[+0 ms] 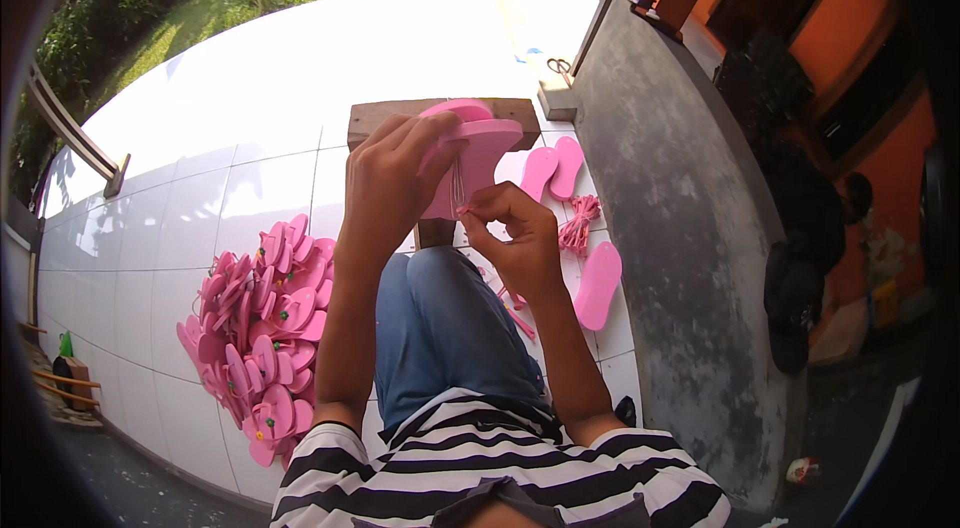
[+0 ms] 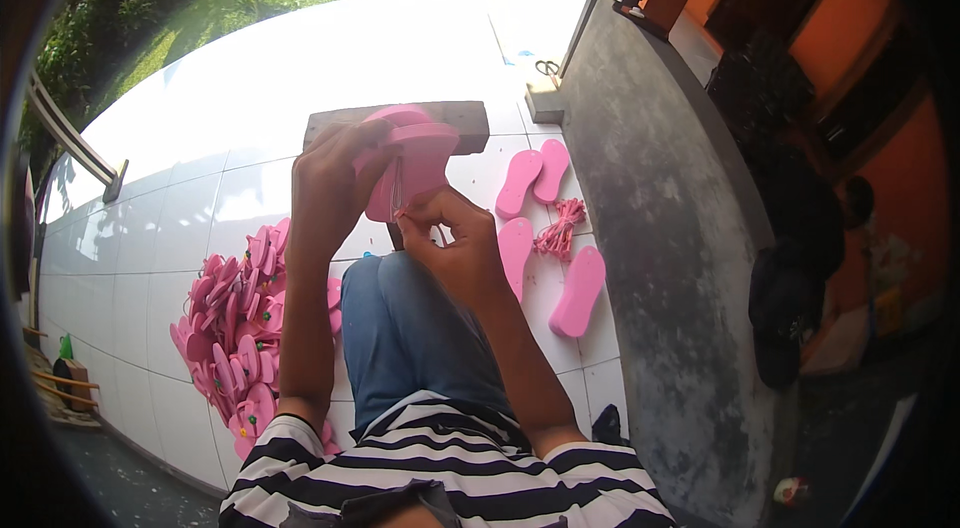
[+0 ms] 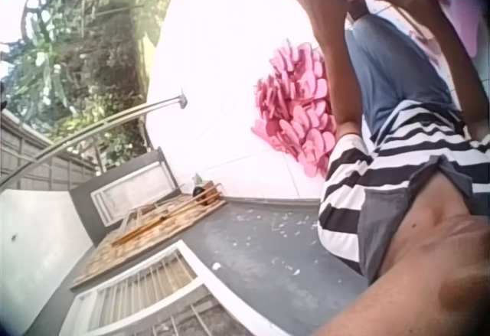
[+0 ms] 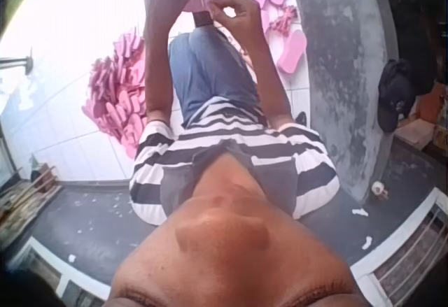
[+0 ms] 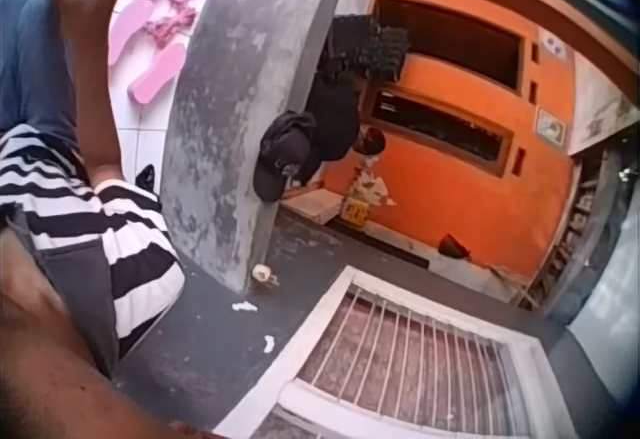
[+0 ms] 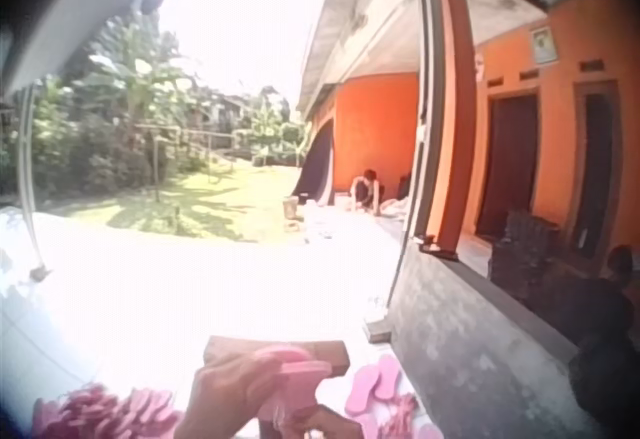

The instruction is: The person assembles flip-flops by hand using a small metal hook tool to pull pink rubber straps through holes in pink foam soles while sitting on the floor, handling multiple soles from a stack and placing finished ones aside.

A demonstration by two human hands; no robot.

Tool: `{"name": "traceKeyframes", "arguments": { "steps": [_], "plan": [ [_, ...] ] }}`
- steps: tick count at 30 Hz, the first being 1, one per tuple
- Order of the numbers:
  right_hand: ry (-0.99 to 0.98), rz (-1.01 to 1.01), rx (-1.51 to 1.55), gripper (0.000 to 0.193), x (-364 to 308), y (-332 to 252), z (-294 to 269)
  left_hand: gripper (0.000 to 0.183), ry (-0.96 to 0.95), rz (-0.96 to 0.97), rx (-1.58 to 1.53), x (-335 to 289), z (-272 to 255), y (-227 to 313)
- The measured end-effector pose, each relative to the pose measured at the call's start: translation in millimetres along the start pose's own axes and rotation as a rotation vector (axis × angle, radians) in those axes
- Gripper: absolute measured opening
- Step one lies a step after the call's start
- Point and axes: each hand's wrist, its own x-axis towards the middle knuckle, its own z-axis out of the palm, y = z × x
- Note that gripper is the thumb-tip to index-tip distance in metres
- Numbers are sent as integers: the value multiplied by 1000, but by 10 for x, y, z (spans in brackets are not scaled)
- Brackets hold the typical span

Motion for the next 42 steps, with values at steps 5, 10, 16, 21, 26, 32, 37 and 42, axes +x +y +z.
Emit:
{"name": "traceKeyframes", "arguments": {
  "steps": [5,10,16,21,26,32,37,42],
  "plan": [
    [-113,160,14,7,102,-129,-126,22,-20,-4,23,-6,-39,51],
    [-242,175,-149,10,255,-270,-190,22,-12,-39,38,-15,-31,94],
    [-113,208,273,13,186,-72,-148,27,-54,-157,-134,-74,84,70],
    [41,233,293,21,9,-71,-6,26,-40,-298,-320,-232,60,66],
    [344,-102,-165,26,-177,-126,-22,25,99,-350,-582,-548,91,209],
    [-117,12,273,44,336,10,-185,31,17,-397,-913,-470,210,162],
    [-161,114,289,35,508,149,-177,31,-26,-514,-932,-300,404,173],
    [95,191,278,30,84,64,152,30,96,-494,-897,-524,321,311]
  ]
}}
